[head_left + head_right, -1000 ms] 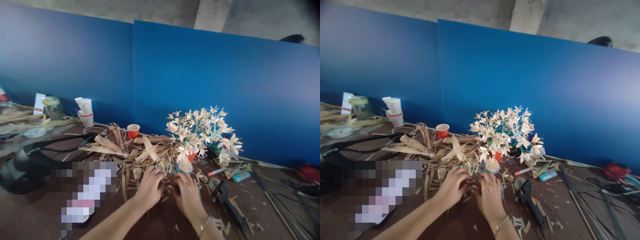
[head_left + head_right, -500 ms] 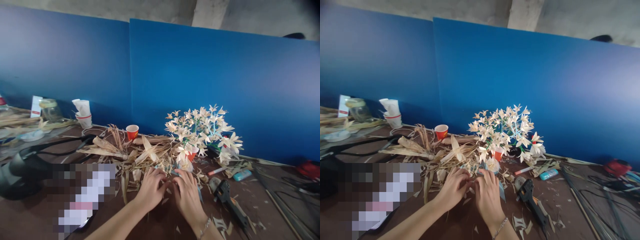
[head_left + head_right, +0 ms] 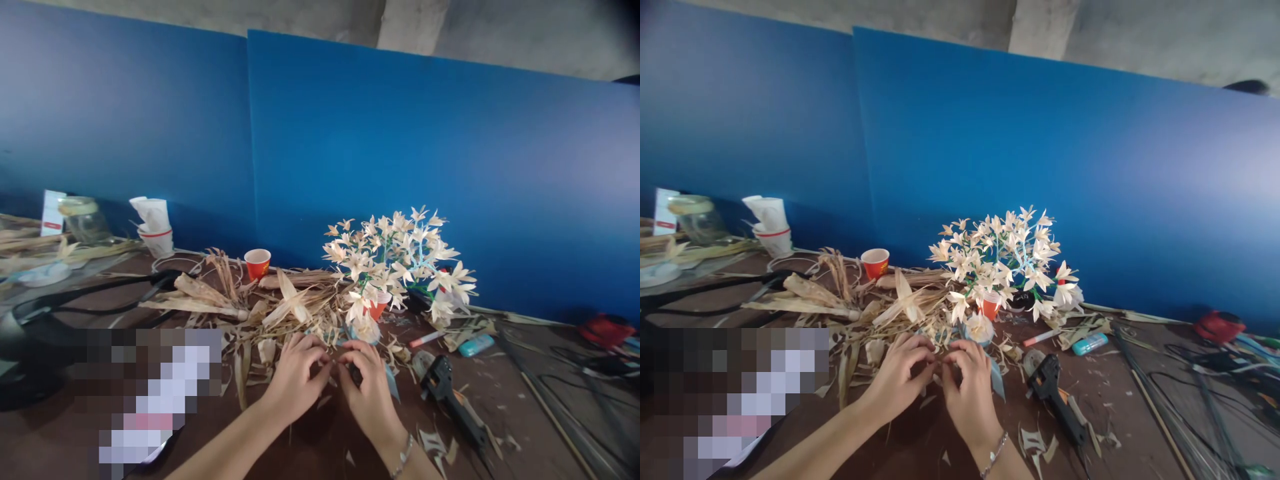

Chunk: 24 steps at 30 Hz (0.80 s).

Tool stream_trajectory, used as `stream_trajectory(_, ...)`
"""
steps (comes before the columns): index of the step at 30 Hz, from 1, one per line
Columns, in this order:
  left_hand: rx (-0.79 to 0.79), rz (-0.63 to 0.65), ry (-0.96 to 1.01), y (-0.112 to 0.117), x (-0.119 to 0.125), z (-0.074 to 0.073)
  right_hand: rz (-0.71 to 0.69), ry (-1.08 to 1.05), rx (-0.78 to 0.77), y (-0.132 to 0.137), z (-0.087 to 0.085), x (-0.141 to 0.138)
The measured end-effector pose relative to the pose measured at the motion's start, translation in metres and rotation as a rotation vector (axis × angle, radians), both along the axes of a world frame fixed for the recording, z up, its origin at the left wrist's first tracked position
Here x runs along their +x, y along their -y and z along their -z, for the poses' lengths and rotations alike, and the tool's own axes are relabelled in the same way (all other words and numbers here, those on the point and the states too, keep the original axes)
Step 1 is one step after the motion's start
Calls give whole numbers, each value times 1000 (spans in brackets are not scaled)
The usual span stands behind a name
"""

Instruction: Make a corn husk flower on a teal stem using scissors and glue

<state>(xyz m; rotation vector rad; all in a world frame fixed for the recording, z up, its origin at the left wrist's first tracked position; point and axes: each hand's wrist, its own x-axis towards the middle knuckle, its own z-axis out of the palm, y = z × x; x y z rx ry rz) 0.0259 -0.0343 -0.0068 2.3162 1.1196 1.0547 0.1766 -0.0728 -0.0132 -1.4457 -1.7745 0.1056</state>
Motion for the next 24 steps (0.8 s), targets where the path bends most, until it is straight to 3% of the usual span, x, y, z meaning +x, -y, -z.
stream_trajectory(14, 8, 15, 57, 1, 3, 4, -25, 24, -11, 0, 0, -1)
stream_trajectory(24, 18, -126, 7, 7, 8, 2, 149, 161, 101, 4, -4, -12)
